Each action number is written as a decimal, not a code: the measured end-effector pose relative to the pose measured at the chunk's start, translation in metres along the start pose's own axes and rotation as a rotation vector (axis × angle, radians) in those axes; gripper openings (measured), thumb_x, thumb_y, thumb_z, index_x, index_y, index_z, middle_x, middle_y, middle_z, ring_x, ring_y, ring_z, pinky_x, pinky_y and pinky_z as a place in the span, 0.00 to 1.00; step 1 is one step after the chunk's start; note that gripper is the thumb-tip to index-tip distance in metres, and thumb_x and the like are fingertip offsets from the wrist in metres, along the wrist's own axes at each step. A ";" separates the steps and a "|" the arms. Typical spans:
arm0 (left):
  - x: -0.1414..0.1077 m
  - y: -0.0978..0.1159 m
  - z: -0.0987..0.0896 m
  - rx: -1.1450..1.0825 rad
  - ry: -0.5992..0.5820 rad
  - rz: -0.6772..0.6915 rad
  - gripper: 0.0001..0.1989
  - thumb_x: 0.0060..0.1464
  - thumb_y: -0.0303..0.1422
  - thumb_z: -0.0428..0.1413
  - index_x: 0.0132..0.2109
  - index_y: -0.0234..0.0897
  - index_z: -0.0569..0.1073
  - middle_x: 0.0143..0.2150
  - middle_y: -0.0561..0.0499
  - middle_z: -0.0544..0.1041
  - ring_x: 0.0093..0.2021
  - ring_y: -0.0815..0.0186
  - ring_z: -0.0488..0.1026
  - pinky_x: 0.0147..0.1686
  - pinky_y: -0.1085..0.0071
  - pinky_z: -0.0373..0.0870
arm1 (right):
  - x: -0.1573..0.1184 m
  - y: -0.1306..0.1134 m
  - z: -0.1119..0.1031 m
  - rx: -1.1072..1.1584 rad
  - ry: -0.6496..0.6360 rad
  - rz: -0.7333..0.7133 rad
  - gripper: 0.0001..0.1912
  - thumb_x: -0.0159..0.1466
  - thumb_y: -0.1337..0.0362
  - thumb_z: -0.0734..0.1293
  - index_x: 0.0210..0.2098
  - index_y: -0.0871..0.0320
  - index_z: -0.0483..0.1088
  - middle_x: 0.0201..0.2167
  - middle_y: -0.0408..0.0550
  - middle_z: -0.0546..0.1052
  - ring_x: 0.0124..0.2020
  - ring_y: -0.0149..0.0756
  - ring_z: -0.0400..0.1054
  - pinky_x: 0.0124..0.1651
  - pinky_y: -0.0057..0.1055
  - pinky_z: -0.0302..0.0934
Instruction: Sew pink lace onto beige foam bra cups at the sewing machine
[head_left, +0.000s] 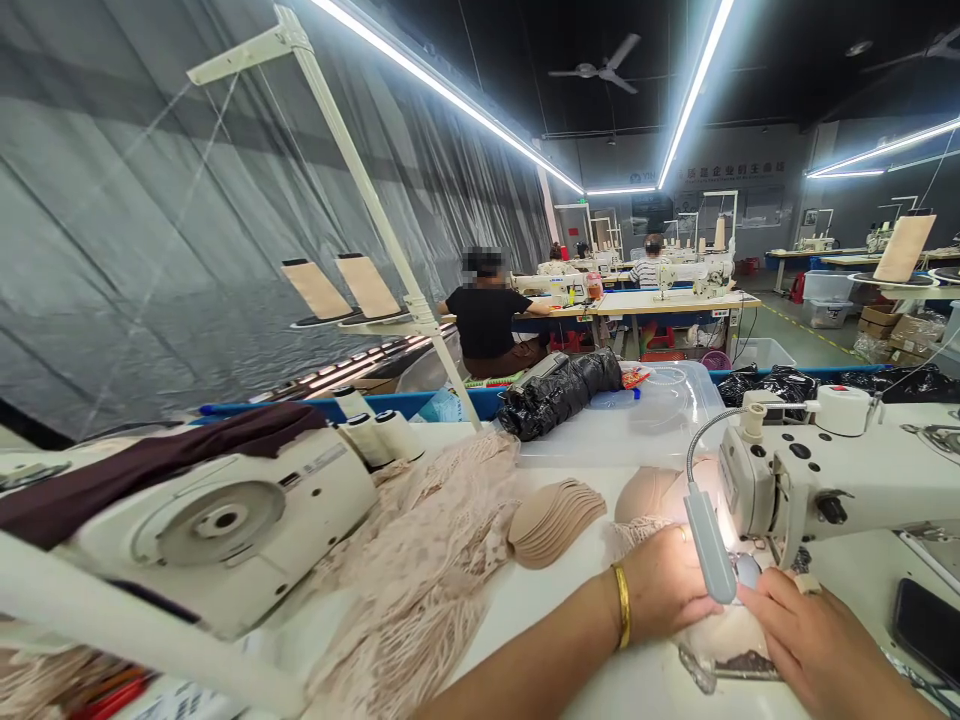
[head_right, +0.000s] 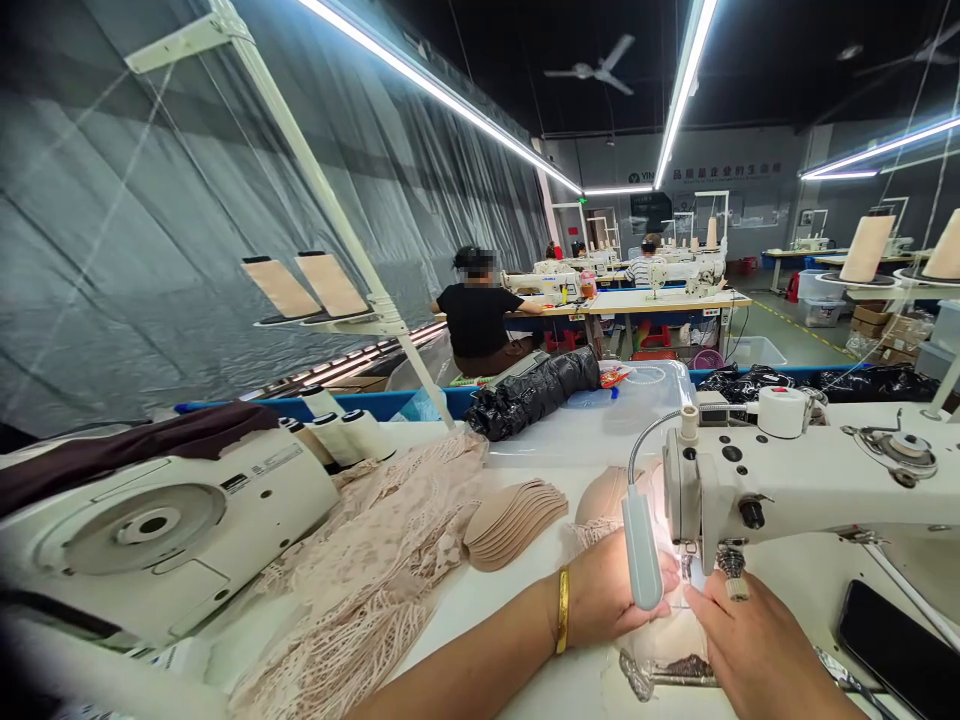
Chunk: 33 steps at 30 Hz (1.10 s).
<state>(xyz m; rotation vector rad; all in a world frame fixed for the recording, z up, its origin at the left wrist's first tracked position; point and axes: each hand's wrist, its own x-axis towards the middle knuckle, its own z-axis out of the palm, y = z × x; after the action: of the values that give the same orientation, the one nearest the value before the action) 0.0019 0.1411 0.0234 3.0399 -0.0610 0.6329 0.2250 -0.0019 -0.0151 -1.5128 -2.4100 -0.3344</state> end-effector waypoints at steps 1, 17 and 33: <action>0.000 0.000 -0.001 0.002 -0.003 -0.001 0.07 0.70 0.34 0.57 0.42 0.37 0.77 0.44 0.49 0.84 0.45 0.59 0.79 0.50 0.63 0.72 | -0.001 0.000 -0.001 0.010 -0.013 -0.004 0.24 0.68 0.77 0.57 0.57 0.53 0.71 0.42 0.51 0.79 0.26 0.36 0.71 0.28 0.32 0.61; 0.002 -0.003 -0.001 0.075 -0.042 -0.109 0.07 0.70 0.31 0.54 0.44 0.38 0.77 0.46 0.48 0.83 0.46 0.58 0.76 0.53 0.59 0.69 | -0.001 0.007 0.008 0.004 0.065 0.021 0.20 0.67 0.78 0.56 0.49 0.52 0.71 0.41 0.50 0.80 0.26 0.39 0.70 0.30 0.36 0.59; -0.043 0.078 -0.011 -0.519 0.221 -0.402 0.07 0.67 0.31 0.58 0.50 0.40 0.77 0.51 0.44 0.82 0.51 0.57 0.76 0.58 0.61 0.70 | 0.022 -0.054 -0.012 1.356 0.114 0.656 0.27 0.68 0.37 0.67 0.54 0.50 0.68 0.27 0.37 0.75 0.27 0.38 0.69 0.33 0.33 0.61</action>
<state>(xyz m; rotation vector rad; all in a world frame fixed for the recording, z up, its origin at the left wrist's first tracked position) -0.0457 0.0647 0.0182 2.3740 0.3293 0.7644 0.1680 -0.0107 0.0008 -1.3008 -1.2451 1.0703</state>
